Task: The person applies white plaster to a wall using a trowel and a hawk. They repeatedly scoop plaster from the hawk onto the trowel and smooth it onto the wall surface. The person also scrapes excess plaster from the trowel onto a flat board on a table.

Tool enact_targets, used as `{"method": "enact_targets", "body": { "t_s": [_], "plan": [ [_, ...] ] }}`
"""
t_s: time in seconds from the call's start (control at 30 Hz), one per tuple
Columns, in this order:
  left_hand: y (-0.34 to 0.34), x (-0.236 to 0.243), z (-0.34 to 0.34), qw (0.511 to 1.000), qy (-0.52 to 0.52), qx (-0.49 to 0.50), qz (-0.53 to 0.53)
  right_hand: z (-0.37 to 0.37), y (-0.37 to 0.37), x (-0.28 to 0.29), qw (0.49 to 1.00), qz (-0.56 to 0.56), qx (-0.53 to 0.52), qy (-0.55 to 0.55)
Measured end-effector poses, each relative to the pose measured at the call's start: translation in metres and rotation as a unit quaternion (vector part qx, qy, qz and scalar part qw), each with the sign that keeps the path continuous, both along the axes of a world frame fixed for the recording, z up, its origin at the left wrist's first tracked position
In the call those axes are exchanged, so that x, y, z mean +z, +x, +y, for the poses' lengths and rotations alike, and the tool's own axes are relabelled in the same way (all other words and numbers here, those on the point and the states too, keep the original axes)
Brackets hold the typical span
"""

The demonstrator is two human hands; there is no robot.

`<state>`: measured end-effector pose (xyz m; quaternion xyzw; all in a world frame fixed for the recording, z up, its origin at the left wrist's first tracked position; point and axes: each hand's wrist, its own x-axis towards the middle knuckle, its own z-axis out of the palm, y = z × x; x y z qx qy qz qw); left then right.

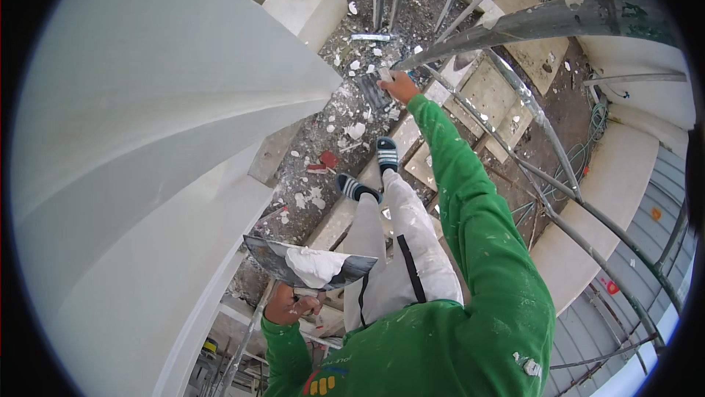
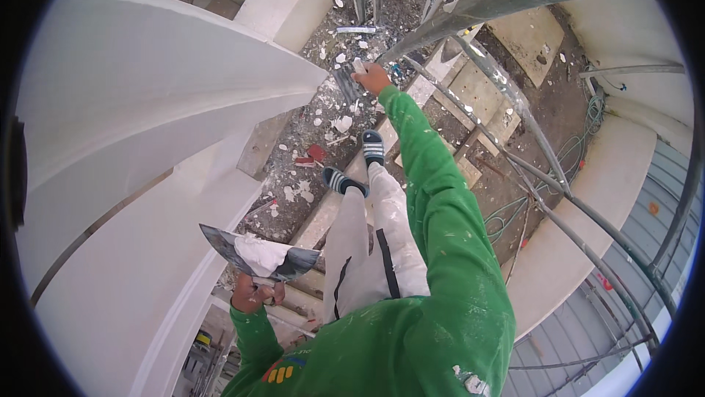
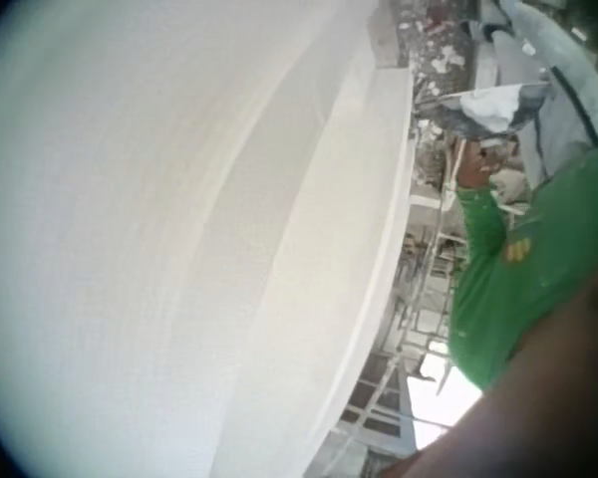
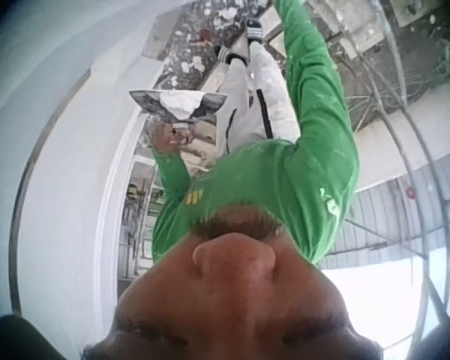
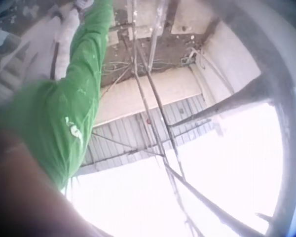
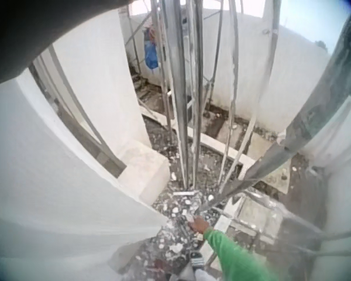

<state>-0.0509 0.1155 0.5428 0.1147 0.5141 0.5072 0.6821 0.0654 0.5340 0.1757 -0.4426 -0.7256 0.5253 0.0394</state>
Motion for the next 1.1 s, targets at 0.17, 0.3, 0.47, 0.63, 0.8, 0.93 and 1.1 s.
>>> {"method": "enact_targets", "body": {
  "t_s": [0.17,0.3,0.47,0.63,0.8,0.93,1.1],
  "plan": [
    [0.03,-0.029,0.007,0.998,-0.055,0.035,-0.004,0.037,-0.068,-0.095,0.997,-0.057,0.003,0.047],
    [0.044,-0.047,0.007,0.992,-0.095,0.08,-0.016,0.04,-0.107,-0.129,0.991,-0.084,0.037,0.099],
    [0.048,-0.07,0.007,0.986,-0.102,0.128,0.022,0.038,-0.103,-0.169,0.988,-0.066,0.016,0.14],
    [0.051,-0.128,0.008,0.979,-0.12,0.162,-0.002,0.033,-0.063,-0.233,0.868,0.176,-0.333,-0.322],
    [0.053,-0.183,0.004,0.978,-0.159,0.134,-0.027,0.021,-0.036,-0.301,0.691,0.213,-0.393,-0.567],
    [0.054,-0.202,0.002,0.979,-0.165,0.119,-0.022,0.004,-0.053,-0.33,0.689,0.2,-0.391,-0.576],
    [0.05,-0.201,0.005,0.969,-0.198,0.144,-0.013,-0.013,-0.08,-0.333,0.724,0.168,-0.406,-0.532]
  ]
}}
